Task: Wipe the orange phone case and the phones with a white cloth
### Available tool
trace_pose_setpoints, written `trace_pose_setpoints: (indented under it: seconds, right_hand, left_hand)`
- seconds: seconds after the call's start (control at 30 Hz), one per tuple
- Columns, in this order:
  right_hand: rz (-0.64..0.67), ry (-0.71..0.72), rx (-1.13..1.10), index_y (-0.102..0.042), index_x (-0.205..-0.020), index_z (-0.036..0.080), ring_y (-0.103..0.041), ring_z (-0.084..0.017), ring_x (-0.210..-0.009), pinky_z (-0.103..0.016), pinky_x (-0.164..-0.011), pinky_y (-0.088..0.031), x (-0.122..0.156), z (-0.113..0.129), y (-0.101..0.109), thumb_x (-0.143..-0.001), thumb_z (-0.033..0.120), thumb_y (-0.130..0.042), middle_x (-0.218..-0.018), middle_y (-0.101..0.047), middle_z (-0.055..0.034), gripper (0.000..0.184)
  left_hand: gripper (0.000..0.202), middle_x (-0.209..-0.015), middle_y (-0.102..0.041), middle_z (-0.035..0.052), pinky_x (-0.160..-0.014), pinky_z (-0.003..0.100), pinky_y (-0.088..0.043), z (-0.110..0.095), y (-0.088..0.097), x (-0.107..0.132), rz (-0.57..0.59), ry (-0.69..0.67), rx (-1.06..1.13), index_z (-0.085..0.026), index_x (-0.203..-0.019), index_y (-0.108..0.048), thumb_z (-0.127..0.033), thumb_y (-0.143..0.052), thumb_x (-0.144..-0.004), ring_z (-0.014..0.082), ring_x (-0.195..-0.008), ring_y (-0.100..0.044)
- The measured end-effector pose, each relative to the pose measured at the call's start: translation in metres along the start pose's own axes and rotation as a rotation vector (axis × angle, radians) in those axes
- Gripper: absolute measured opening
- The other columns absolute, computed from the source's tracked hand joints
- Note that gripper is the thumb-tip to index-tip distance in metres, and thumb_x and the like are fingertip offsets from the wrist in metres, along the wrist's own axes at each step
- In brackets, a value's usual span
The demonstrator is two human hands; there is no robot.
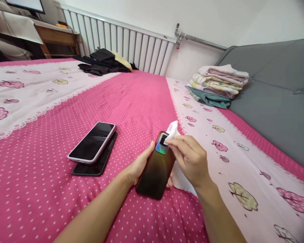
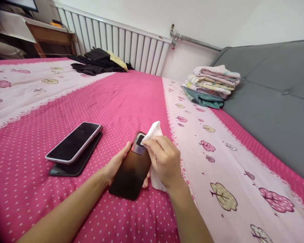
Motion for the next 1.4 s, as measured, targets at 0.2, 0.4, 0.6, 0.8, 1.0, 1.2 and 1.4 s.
trace_pose_setpoints:
  seconds: [0.2,0.4,0.6,0.8,1.0,1.2,1.4]
  right_hand:
    - [0.000,-0.055,-0.084,-0.064,-0.092,0.017,-0.063,-0.014,-0.080,-0.027,-0.075,-0.051,-0.001,0.006,-0.003,-0.084,0.014,-0.059,-0.085,-0.068,-0.0036,0.010]
    - [-0.092,-0.145,-0.037,-0.065,-0.087,0.019,-0.063,-0.013,-0.076,-0.025,-0.071,-0.050,-0.001,-0.002,0.010,-0.084,0.014,-0.058,-0.082,-0.067,-0.0017,0.010]
    - [0.036,-0.137,-0.060,-0.065,-0.082,0.019,-0.064,-0.014,-0.073,-0.026,-0.067,-0.051,-0.001,0.004,0.002,-0.083,0.014,-0.055,-0.079,-0.068,-0.0020,0.012]
    - [-0.062,-0.102,-0.048,-0.065,-0.083,0.020,-0.064,-0.014,-0.074,-0.026,-0.070,-0.051,-0.002,0.011,0.005,-0.083,0.013,-0.055,-0.079,-0.068,-0.0022,0.012]
    - [-0.118,-0.188,0.050,-0.065,-0.079,0.018,-0.061,-0.014,-0.065,-0.025,-0.062,-0.049,-0.001,0.002,0.013,-0.080,0.015,-0.058,-0.072,-0.066,-0.0015,0.008]
    - [0.062,-0.186,-0.102,-0.066,-0.077,0.020,-0.061,-0.013,-0.066,-0.025,-0.062,-0.049,0.002,0.005,-0.002,-0.080,0.013,-0.057,-0.075,-0.067,-0.0009,0.011]
    - [-0.067,-0.180,-0.087,-0.067,-0.081,0.020,-0.064,-0.014,-0.073,-0.027,-0.069,-0.051,0.002,0.009,0.004,-0.081,0.014,-0.058,-0.079,-0.069,-0.0014,0.011]
  left_hand:
    - [0.093,-0.071,-0.067,0.0181,-0.070,0.033,-0.047,0.006,0.008,-0.003,-0.057,0.010,-0.034,-0.001,-0.087,-0.066,-0.078,-0.015,-0.077,0.0214,-0.063,-0.062]
    - [0.092,-0.068,-0.065,0.0165,-0.071,0.031,-0.047,0.010,0.003,-0.003,-0.032,0.029,-0.097,-0.002,-0.080,-0.066,-0.080,-0.018,-0.074,0.0219,-0.067,-0.063]
    - [0.092,-0.072,-0.067,0.0176,-0.070,0.031,-0.047,0.002,0.000,-0.001,-0.026,-0.016,-0.035,-0.003,-0.085,-0.066,-0.079,-0.014,-0.076,0.0218,-0.065,-0.063]
    - [0.091,-0.068,-0.067,0.0164,-0.066,0.031,-0.047,0.010,0.000,0.000,-0.024,0.045,-0.084,-0.004,-0.079,-0.067,-0.078,-0.014,-0.077,0.0202,-0.060,-0.061]
    - [0.091,-0.069,-0.066,0.0161,-0.072,0.032,-0.047,0.012,-0.003,-0.002,-0.001,0.060,-0.073,-0.004,-0.077,-0.066,-0.081,-0.018,-0.073,0.0220,-0.066,-0.063]
    - [0.087,-0.065,-0.066,0.0148,-0.065,0.031,-0.047,0.002,-0.003,-0.001,-0.005,-0.017,-0.029,-0.006,-0.082,-0.066,-0.075,-0.014,-0.079,0.0203,-0.058,-0.061]
    - [0.090,-0.063,-0.064,0.0146,-0.065,0.033,-0.047,0.010,-0.002,-0.001,-0.035,0.048,-0.055,-0.003,-0.081,-0.067,-0.076,-0.014,-0.078,0.0199,-0.055,-0.059]
Point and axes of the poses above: each hand's wrist, its own x-axis away from the middle knuckle, its own y-axis out of the back of the hand, z = x × y, the point moved 8 cm from there along -x, towards the middle knuckle
